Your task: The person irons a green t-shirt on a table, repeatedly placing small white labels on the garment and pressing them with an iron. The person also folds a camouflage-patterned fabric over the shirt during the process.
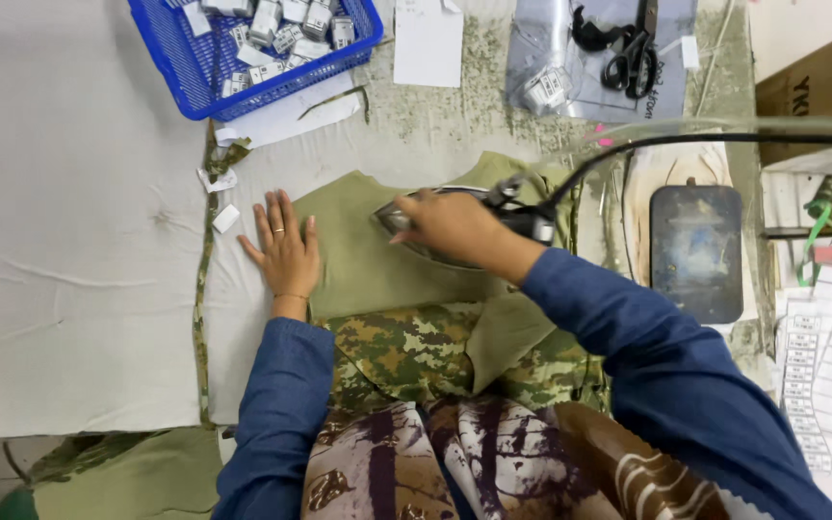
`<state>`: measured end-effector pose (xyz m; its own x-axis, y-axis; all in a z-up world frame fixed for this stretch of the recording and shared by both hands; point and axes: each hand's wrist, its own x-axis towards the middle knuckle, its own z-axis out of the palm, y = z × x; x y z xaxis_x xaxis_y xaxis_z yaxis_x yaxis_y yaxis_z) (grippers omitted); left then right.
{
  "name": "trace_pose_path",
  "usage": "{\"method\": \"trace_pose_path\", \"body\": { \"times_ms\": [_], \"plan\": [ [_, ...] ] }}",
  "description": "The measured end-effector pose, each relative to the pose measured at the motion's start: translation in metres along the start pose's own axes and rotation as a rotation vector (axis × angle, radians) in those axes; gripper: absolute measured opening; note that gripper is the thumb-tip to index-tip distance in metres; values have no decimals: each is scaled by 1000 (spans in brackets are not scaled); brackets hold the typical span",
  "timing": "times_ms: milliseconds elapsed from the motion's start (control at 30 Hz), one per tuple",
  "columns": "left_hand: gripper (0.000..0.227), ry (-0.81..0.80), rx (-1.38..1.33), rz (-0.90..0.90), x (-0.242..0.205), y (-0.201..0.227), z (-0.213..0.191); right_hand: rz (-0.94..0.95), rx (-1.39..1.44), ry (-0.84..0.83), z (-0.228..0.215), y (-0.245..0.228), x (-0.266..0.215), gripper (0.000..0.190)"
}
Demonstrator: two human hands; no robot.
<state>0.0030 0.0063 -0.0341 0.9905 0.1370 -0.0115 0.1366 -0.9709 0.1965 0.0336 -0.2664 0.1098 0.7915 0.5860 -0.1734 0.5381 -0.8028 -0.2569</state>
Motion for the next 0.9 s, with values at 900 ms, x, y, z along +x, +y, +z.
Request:
{"method": "trace_pose_path", "body": {
  "times_ms": [900],
  "plan": [
    [36, -250, -444, 619, -132, 120, -28, 179, -28, 461, 16, 55, -162, 54]
  ]
}}
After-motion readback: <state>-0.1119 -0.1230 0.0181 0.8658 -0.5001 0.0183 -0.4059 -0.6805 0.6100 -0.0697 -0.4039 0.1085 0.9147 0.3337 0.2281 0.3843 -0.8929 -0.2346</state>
